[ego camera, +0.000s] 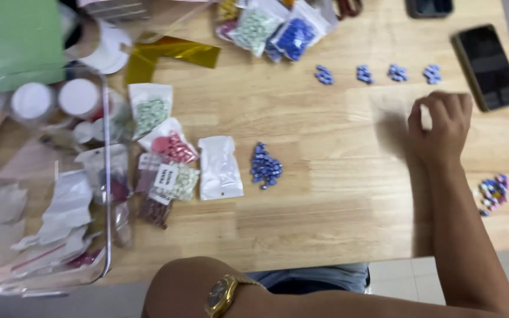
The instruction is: Arranging small blue flower-shaped beads into clusters on a wooden surface.
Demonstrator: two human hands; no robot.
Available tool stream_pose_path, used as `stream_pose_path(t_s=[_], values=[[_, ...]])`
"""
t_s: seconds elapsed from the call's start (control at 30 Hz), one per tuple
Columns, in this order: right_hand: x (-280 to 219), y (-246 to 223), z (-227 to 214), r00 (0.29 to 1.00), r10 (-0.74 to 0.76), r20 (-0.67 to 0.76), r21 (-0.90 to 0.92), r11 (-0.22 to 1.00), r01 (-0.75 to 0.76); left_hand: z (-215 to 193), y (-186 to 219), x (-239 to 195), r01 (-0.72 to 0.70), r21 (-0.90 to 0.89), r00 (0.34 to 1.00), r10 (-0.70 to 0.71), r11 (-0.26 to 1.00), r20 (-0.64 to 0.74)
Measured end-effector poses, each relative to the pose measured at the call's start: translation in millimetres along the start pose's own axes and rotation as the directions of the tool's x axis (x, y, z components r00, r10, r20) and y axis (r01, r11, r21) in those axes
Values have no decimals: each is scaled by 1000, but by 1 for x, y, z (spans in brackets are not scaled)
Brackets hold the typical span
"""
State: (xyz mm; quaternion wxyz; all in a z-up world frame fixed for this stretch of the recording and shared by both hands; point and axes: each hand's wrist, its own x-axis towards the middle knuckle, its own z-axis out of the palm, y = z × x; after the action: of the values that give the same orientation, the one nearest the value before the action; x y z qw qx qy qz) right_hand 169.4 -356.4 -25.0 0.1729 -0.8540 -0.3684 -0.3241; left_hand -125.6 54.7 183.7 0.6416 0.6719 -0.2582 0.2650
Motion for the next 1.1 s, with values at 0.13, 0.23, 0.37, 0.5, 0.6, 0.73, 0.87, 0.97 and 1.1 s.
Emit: stream_pose_path(t_s=[0.13,0.23,0.37,0.5,0.6,0.73,0.87,0.97,1.1], values=[[15,-59,5,985,-160,60,125,981,152,-4,-38,11,-14,-75,999,17,997,42],[36,-108,14,958,-266,108,246,941,234,13,-74,22,11,-163,996,4,987,90],[43,-156,39,955,-267,127,463,867,181,53,-150,5,382,-105,843,-393,918,-368],[61,-189,35,916,-279,287,561,824,75,74,-188,-28,491,-87,803,-489,867,-342],[65,-195,34,866,-252,432,471,882,21,79,-191,-32,477,-23,824,-456,878,-337],[66,-207,46,822,-309,478,432,898,87,84,-193,-37,404,121,880,-349,907,-321],[73,-229,54,861,-305,407,509,859,64,82,-189,-36,378,207,906,-315,902,-282],[81,-233,53,828,-367,424,527,844,104,85,-186,-29,411,244,873,-302,878,-384],[83,-232,58,862,-377,340,588,800,118,82,-189,-31,447,136,840,-363,884,-403]])
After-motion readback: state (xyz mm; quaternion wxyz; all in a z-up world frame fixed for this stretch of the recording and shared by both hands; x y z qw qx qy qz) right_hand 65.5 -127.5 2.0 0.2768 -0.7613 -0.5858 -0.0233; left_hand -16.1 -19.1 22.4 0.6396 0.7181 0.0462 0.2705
